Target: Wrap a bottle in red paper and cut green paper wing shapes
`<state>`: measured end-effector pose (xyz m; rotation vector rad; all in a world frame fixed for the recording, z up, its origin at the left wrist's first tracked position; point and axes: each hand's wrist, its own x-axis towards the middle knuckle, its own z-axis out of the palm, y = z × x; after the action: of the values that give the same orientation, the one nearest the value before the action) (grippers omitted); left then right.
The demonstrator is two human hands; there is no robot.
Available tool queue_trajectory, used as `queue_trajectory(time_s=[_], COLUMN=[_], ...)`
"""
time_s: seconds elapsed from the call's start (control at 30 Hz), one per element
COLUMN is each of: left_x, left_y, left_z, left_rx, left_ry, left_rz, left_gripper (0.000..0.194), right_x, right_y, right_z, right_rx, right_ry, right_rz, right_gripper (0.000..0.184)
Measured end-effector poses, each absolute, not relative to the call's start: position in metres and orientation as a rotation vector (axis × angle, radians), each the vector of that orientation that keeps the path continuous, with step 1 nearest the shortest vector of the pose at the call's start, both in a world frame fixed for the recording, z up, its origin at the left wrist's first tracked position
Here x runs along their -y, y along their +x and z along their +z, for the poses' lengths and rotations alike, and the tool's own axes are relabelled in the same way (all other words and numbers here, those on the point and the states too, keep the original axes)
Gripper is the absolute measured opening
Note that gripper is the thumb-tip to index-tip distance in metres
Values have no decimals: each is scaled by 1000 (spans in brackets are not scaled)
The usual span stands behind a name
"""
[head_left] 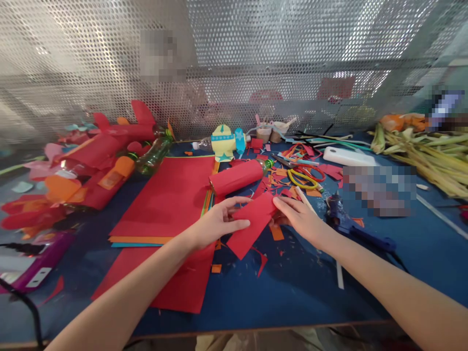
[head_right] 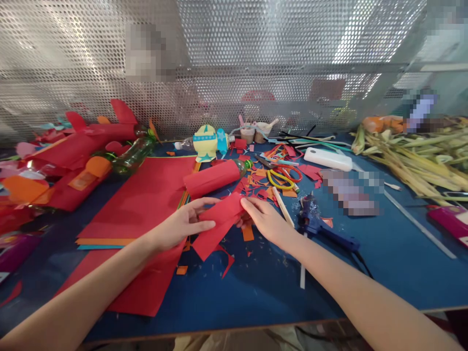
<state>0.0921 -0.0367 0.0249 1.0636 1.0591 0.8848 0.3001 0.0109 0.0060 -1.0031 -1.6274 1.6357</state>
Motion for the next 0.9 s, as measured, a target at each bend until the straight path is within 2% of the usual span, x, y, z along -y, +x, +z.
queue_trajectory(time_s=[0.17, 0.33, 0.57, 0.73, 0.9], left_x=[35, 33, 35, 36, 35], left_y=[96, 93, 91, 93, 91], left_z=[20, 14, 17, 14, 15], left_rx=[-1125, -1196, -1323, -1295, -1329], left_ry=[1058, 1228, 1482, 1514, 1599], left_rz=[891, 887, 817, 824, 817], left_gripper=[52, 53, 53, 49, 41], right_x=[-10, -7, -7, -9, -12], right_y=[297, 298, 297, 296, 298], right_z=[10, 18, 9, 6, 7], right_rx=[1653, 1769, 1743, 1813, 1600], right_ry=[-1066, -1011, -945, -970, -948], right_rz=[1504, 1348, 1337, 1281, 1479], right_gripper=[20, 30, 44, 22, 23])
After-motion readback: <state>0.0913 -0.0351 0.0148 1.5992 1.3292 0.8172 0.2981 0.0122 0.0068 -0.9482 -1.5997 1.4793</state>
